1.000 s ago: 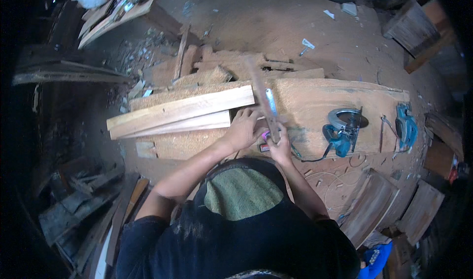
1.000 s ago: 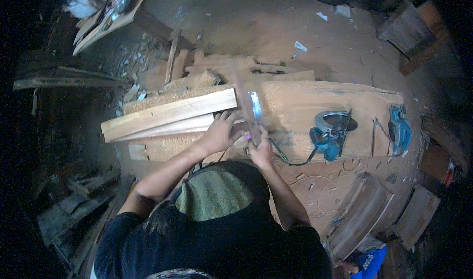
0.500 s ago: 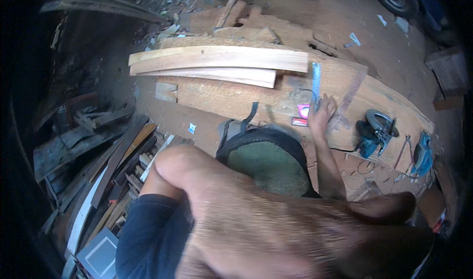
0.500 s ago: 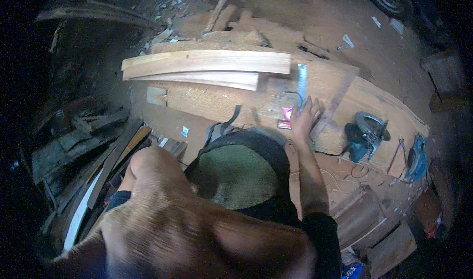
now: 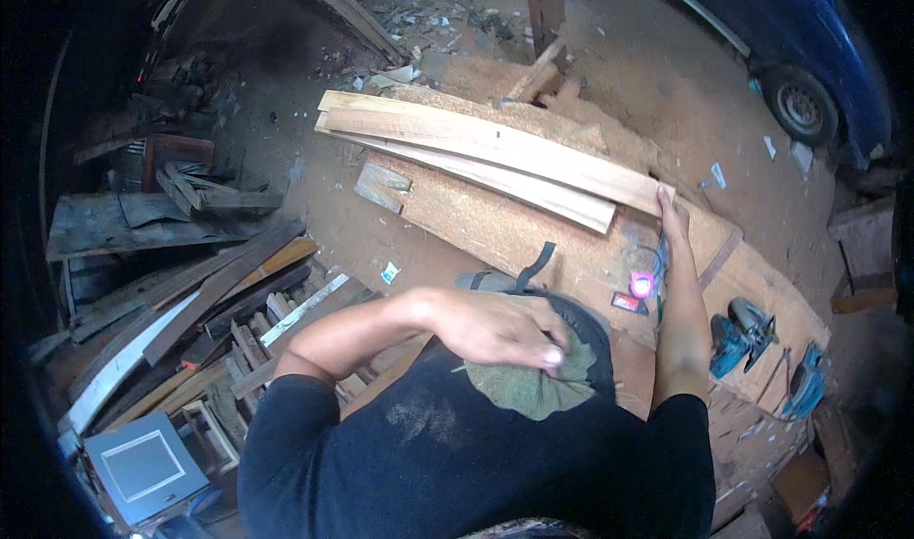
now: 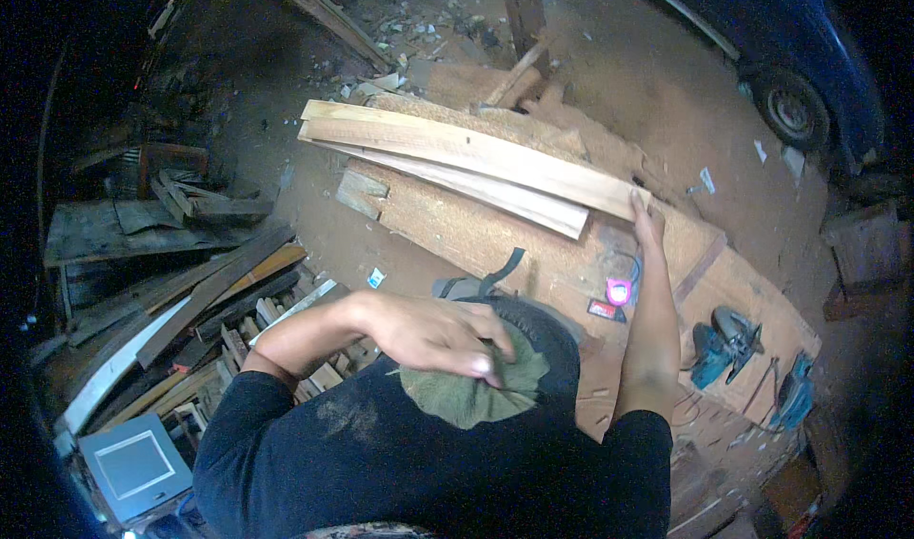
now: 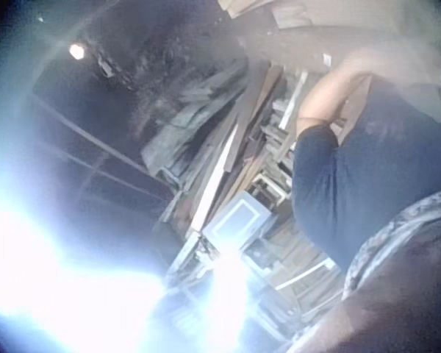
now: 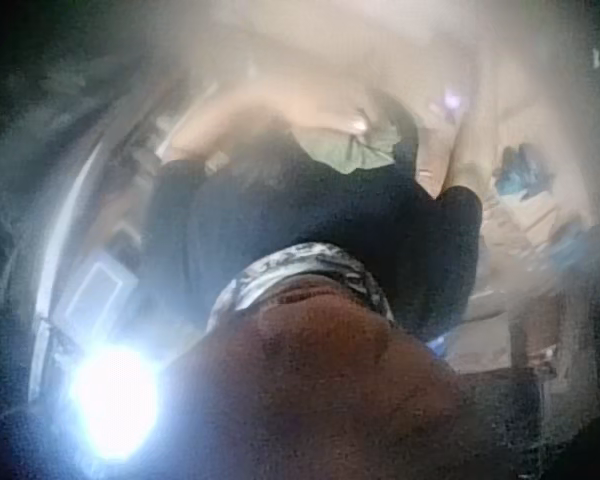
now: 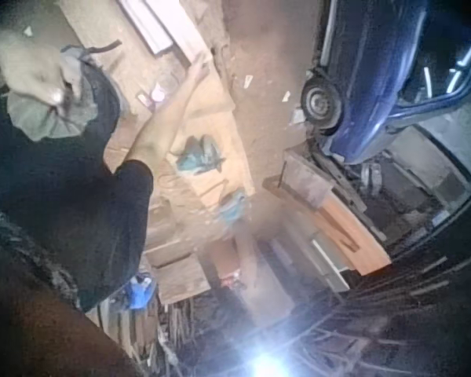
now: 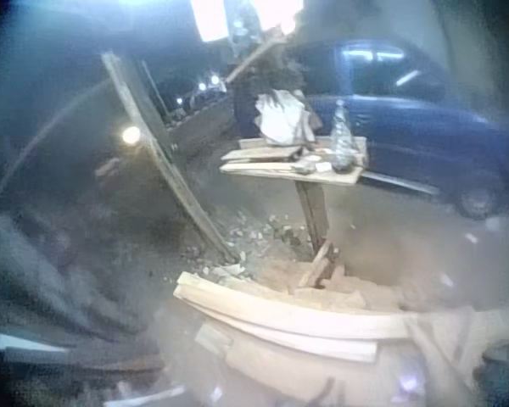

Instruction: The person measures and marks wooden planks with a tape measure and pencil, then uses a circular saw to cut the planks to size. The person stacks the cut pieces on the workbench.

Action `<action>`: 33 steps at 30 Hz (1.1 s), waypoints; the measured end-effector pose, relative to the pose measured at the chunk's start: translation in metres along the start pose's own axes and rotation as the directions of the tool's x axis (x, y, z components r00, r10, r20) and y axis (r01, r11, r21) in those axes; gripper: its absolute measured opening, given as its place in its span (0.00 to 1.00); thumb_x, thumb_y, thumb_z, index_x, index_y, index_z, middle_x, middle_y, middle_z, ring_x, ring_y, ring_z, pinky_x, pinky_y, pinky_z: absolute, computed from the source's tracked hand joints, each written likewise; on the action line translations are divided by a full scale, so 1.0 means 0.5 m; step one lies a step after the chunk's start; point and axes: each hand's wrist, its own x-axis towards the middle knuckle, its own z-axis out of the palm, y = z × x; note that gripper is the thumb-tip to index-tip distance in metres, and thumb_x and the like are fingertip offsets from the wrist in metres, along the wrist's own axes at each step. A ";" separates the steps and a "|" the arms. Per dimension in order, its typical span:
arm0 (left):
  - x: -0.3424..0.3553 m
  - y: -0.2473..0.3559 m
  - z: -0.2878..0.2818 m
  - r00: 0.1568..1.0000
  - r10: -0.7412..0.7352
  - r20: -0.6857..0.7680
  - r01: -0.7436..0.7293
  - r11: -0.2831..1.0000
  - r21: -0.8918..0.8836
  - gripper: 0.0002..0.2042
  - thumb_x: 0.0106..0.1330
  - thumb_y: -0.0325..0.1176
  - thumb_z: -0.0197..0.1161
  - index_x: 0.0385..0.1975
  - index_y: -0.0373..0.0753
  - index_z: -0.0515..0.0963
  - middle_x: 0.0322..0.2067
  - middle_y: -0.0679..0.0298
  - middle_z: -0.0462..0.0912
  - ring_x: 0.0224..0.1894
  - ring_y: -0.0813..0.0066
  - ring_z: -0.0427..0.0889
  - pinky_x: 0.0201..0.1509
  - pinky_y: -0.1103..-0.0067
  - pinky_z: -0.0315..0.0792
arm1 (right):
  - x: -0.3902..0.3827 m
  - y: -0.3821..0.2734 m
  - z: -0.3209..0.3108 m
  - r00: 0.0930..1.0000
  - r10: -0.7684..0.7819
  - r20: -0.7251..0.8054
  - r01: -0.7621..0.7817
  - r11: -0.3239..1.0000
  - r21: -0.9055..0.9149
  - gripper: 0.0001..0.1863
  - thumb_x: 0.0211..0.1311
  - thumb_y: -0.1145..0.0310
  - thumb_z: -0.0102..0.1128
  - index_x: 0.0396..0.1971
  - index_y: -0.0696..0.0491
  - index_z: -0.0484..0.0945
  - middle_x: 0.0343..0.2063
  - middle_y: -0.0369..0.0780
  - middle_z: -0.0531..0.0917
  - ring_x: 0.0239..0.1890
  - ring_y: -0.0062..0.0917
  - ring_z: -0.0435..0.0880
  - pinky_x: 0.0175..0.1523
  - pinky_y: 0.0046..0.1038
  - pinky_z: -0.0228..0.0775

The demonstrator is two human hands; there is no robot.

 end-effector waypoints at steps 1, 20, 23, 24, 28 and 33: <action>-0.042 -0.020 -0.027 0.999 -0.033 0.003 0.033 0.996 -0.087 0.29 0.83 0.55 0.42 0.48 0.34 0.82 0.49 0.50 0.83 0.59 0.54 0.77 0.64 0.63 0.71 | 0.011 0.014 -0.019 0.999 -0.015 0.039 0.015 1.000 -0.008 0.37 0.64 0.45 0.71 0.58 0.64 0.81 0.54 0.48 0.86 0.59 0.33 0.83 0.64 0.33 0.71; -0.295 -0.445 -0.423 0.752 0.091 -0.653 0.480 0.602 0.638 0.44 0.41 0.42 0.79 0.62 0.34 0.69 0.55 0.47 0.76 0.61 0.46 0.73 0.68 0.57 0.66 | -0.463 -0.468 -0.058 0.907 -0.340 -0.248 0.401 0.877 0.263 0.29 0.74 0.55 0.63 0.61 0.65 0.75 0.59 0.50 0.81 0.61 0.33 0.80 0.66 0.37 0.70; -0.298 -0.328 -0.438 0.697 0.187 -0.692 0.395 0.705 0.589 0.43 0.40 0.44 0.78 0.60 0.33 0.70 0.52 0.46 0.77 0.57 0.45 0.75 0.65 0.57 0.69 | -0.586 -0.655 -0.057 0.771 -0.526 -0.358 0.629 0.546 0.553 0.33 0.80 0.50 0.48 0.70 0.62 0.66 0.66 0.49 0.75 0.68 0.36 0.73 0.75 0.40 0.60; -0.301 -0.285 -0.445 0.668 0.224 -0.709 0.364 0.733 0.575 0.43 0.40 0.45 0.78 0.59 0.32 0.71 0.51 0.46 0.78 0.56 0.44 0.76 0.63 0.58 0.70 | -0.604 -0.697 -0.051 0.739 -0.568 -0.362 0.635 0.410 0.655 0.34 0.82 0.49 0.42 0.73 0.60 0.62 0.69 0.48 0.73 0.70 0.36 0.70 0.77 0.41 0.56; -0.317 -0.063 -0.478 0.602 0.141 -0.786 0.230 0.912 0.340 0.41 0.41 0.44 0.77 0.58 0.33 0.71 0.49 0.50 0.81 0.53 0.53 0.82 0.58 0.64 0.75 | -0.563 -0.725 0.096 0.445 -0.892 -0.081 0.879 0.417 0.233 0.36 0.76 0.50 0.52 0.72 0.61 0.64 0.66 0.50 0.76 0.67 0.40 0.75 0.76 0.43 0.62; -0.343 -0.003 -0.525 0.514 0.220 -0.829 -0.189 0.972 0.141 0.41 0.44 0.44 0.77 0.60 0.31 0.71 0.47 0.55 0.82 0.51 0.65 0.82 0.58 0.68 0.77 | -0.573 -0.584 0.471 0.646 -0.630 0.430 0.763 0.551 -0.339 0.70 0.41 0.41 0.84 0.78 0.60 0.52 0.74 0.59 0.60 0.76 0.50 0.60 0.79 0.48 0.54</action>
